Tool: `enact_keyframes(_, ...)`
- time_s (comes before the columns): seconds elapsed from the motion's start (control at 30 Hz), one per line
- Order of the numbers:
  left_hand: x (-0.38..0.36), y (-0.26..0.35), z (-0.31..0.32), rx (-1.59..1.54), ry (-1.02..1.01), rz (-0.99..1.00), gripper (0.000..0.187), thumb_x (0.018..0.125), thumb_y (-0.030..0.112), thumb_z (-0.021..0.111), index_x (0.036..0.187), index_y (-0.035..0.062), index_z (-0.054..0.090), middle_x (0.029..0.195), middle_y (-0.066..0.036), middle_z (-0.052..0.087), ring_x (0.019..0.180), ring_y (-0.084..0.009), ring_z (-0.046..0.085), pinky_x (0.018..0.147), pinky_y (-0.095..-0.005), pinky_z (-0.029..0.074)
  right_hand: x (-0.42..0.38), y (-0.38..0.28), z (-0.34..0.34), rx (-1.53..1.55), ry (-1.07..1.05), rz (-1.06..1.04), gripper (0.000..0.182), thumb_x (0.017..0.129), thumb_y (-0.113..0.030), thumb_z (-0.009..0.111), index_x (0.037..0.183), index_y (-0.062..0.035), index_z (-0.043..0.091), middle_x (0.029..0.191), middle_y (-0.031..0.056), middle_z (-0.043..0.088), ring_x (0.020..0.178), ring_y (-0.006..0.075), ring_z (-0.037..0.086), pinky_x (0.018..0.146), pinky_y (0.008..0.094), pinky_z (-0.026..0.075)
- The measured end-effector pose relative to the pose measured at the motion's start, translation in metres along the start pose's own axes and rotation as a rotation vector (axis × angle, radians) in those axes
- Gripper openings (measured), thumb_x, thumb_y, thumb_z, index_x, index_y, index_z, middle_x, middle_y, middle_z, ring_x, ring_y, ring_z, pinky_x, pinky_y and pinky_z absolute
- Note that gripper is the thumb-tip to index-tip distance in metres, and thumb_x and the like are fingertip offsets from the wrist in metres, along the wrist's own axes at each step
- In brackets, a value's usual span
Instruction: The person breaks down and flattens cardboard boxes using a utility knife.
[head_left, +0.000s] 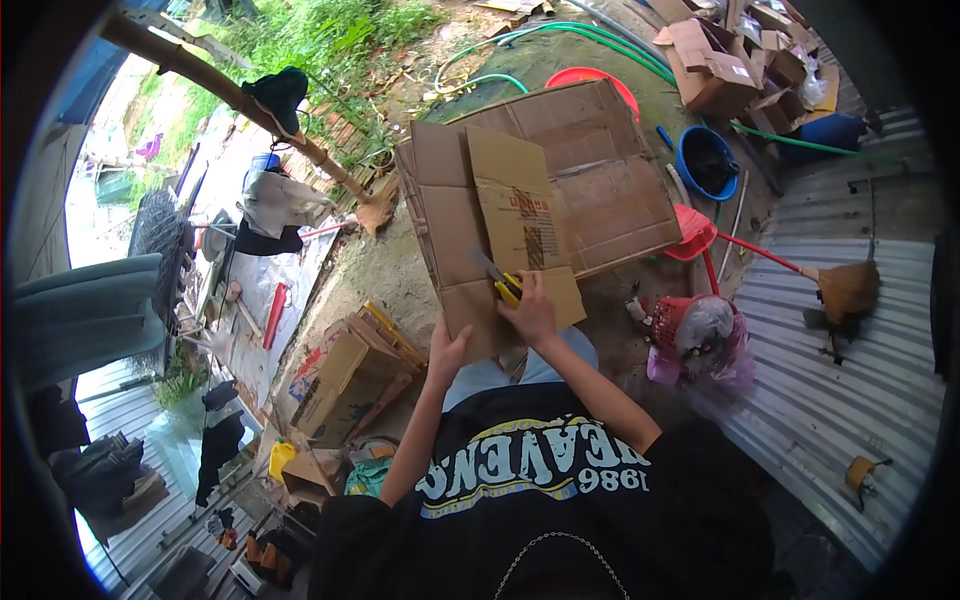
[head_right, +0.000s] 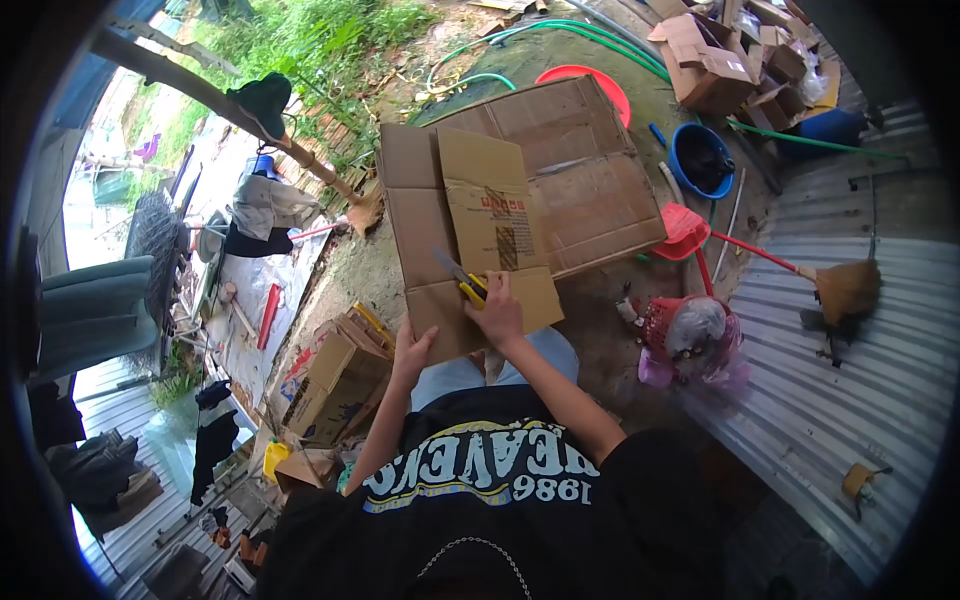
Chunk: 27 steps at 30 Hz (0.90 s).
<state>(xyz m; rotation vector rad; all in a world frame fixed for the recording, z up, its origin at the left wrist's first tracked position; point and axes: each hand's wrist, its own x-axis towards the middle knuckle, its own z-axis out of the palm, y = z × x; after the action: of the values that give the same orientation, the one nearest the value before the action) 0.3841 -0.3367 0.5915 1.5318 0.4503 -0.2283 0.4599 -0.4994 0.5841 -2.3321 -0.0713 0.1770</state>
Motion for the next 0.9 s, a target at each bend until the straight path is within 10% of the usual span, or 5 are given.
enact_keyframes(0.33, 0.01, -0.084, -0.061, -0.165, 0.666, -0.376, 0.044, 0.071, 0.001, 0.051, 0.113, 0.0014, 0.036, 0.097, -0.013, 0.048, 0.088, -0.023, 0.052, 0.062, -0.0361, 0.045, 0.086, 0.167, -0.174, -0.225, 0.083, 0.284, 0.033, 0.068, -0.022, 0.062, 0.095, -0.0015, 0.059, 0.074, 0.0179, 0.062, 0.07, 0.0302, 0.061, 0.062, 0.0382, 0.047)
enact_keyframes(0.5, 0.029, -0.134, -0.078, -0.957, 0.664, -0.759, 0.026, 0.072, 0.004, 0.048, 0.098, 0.0019, 0.045, 0.087, -0.015, 0.051, 0.075, -0.03, 0.053, 0.065, -0.0434, 0.051, 0.119, 0.333, -0.181, 0.618, -0.096, 0.893, 0.024, 0.067, -0.015, 0.061, 0.084, 0.0017, 0.057, 0.068, 0.0045, 0.058, 0.057, 0.0167, 0.055, 0.054, 0.029, 0.046)
enact_keyframes(0.63, 0.046, -0.091, -0.023, -1.126, 1.101, -0.161, 0.02, 0.074, 0.007, 0.047, 0.092, -0.0029, 0.048, 0.085, -0.015, 0.052, 0.074, -0.0314, 0.051, 0.08, -0.0399, 0.046, 0.145, 0.424, -0.127, 1.035, 0.094, 1.011, 0.016, 0.072, -0.01, 0.056, 0.086, -0.0047, 0.052, 0.077, 0.0071, 0.057, 0.065, 0.0194, 0.057, 0.057, 0.0331, 0.049)
enact_keyframes(0.73, 0.07, -0.078, 0.043, 0.295, 1.249, -0.168, 0.027, 0.068, 0.012, 0.052, 0.089, -0.0047, 0.047, 0.087, -0.016, 0.05, 0.077, -0.0265, 0.05, 0.071, -0.0363, 0.041, 0.138, 0.361, -0.122, 1.213, 0.34, 0.939, 0.016, 0.076, -0.01, 0.054, 0.091, -0.0064, 0.05, 0.08, 0.0064, 0.056, 0.069, 0.0194, 0.058, 0.059, 0.0328, 0.05)
enact_keyframes(0.9, 0.08, -0.017, 0.156, 0.923, 0.838, 0.191, 0.064, 0.064, 0.014, 0.064, 0.119, 0.003, 0.033, 0.124, -0.021, 0.026, 0.116, -0.0366, 0.027, 0.092, -0.0475, 0.029, 0.112, 0.251, -0.117, 1.129, 0.438, 0.586, 0.028, 0.079, -0.014, 0.056, 0.102, -0.0025, 0.046, 0.087, 0.0083, 0.053, 0.075, 0.0208, 0.058, 0.064, 0.0362, 0.05)
